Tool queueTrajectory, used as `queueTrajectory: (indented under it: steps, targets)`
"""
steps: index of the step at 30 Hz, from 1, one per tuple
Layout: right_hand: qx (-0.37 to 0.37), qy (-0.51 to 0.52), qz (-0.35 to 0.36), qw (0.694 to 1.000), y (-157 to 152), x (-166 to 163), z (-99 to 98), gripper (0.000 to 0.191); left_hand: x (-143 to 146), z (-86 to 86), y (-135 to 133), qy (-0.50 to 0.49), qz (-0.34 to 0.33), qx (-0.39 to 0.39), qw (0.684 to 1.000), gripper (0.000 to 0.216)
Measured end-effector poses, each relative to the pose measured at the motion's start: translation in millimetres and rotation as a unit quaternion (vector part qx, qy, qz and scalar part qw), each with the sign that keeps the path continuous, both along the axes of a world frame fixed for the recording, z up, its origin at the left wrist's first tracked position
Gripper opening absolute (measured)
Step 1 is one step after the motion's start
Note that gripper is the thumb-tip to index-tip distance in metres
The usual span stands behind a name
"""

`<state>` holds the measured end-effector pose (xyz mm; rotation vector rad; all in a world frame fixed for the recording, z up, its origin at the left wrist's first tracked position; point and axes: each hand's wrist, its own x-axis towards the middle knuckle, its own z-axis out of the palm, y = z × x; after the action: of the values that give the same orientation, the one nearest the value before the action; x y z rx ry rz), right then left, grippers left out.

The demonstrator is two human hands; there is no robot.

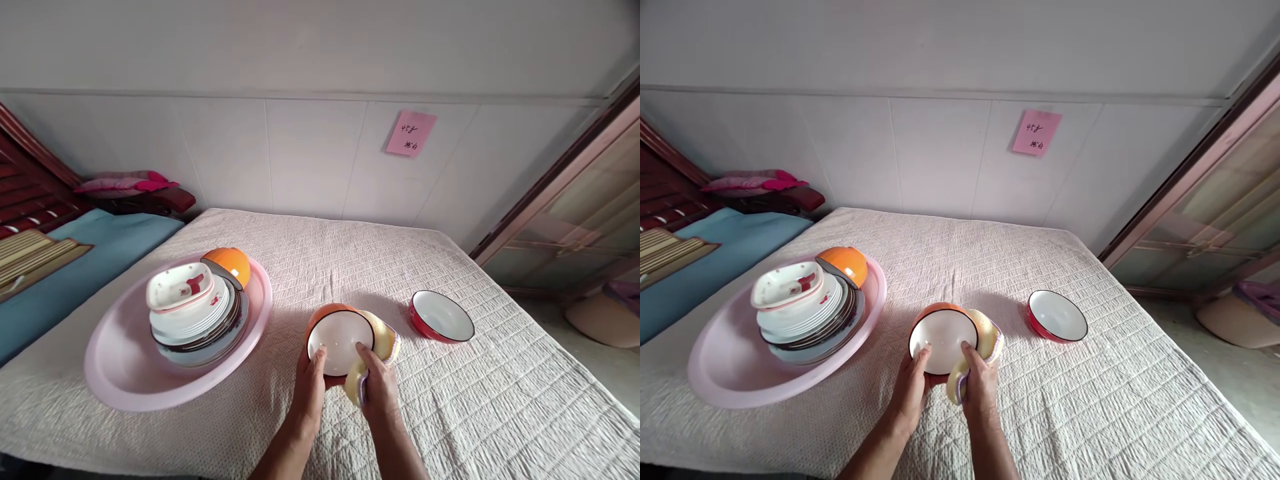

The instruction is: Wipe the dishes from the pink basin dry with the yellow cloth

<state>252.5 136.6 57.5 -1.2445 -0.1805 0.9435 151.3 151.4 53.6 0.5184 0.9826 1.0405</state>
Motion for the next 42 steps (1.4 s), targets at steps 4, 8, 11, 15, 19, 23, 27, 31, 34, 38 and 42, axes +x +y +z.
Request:
queueTrajectory:
  steps: [4, 8, 11, 15, 19, 23, 27, 31, 34, 38, 42]
  targets:
    - [-0.006, -0.003, -0.012, 1.0, -2.8, 6.1, -3.4, 0.057, 6.3, -4.3, -0.9, -0.007, -0.008, 0.0, 1.0, 0.055]
    - [0.011, -0.014, -0.018, 1.0, -2.7, 7.9, -8.4, 0.055, 8.1, -9.1, -0.3, -0.02, -0.013, 0.001, 1.0, 0.061]
    - [0.016, -0.015, -0.012, 1.0, -1.4, 7.8, -9.5, 0.056, 7.0, -9.4, 0.0, -0.028, -0.018, 0.001, 0.999, 0.065]
    - [0.013, -0.006, -0.007, 1.0, -1.0, 7.4, -5.9, 0.06, 5.8, -8.1, -1.1, -0.032, -0.022, 0.0, 0.999, 0.067]
    - [0.036, 0.002, 0.011, 0.999, -4.8, 8.1, -1.7, 0.067, 6.6, -7.8, -4.1, -0.03, -0.013, 0.017, 0.999, 0.068]
    - [0.055, 0.025, 0.031, 0.998, -8.0, 9.5, -0.3, 0.072, 7.4, -6.8, -5.9, -0.013, -0.014, 0.027, 0.999, 0.065]
    - [0.062, 0.024, 0.047, 0.997, -9.0, 10.9, 0.5, 0.071, 7.2, -2.9, -5.9, 0.005, -0.021, 0.031, 0.999, 0.067]
    - [0.013, 0.005, 0.001, 1.0, -12.9, 15.2, 0.8, 0.062, 6.5, 0.4, -7.8, 0.033, -0.076, 0.067, 0.994, 0.065]
    - [-0.023, 0.011, -0.03, 0.999, -16.2, 20.0, 2.0, 0.056, 4.9, -1.1, -8.5, 0.084, -0.146, 0.11, 0.979, 0.069]
    - [-0.021, -0.027, -0.067, 0.997, -15.6, 29.2, 2.1, 0.047, 0.6, -2.6, -5.4, 0.128, -0.21, 0.153, 0.957, 0.062]
    - [-0.027, -0.105, -0.122, 0.987, -12.3, 44.8, -13.6, 0.04, -4.7, 4.5, -1.1, 0.171, -0.212, 0.22, 0.937, 0.055]
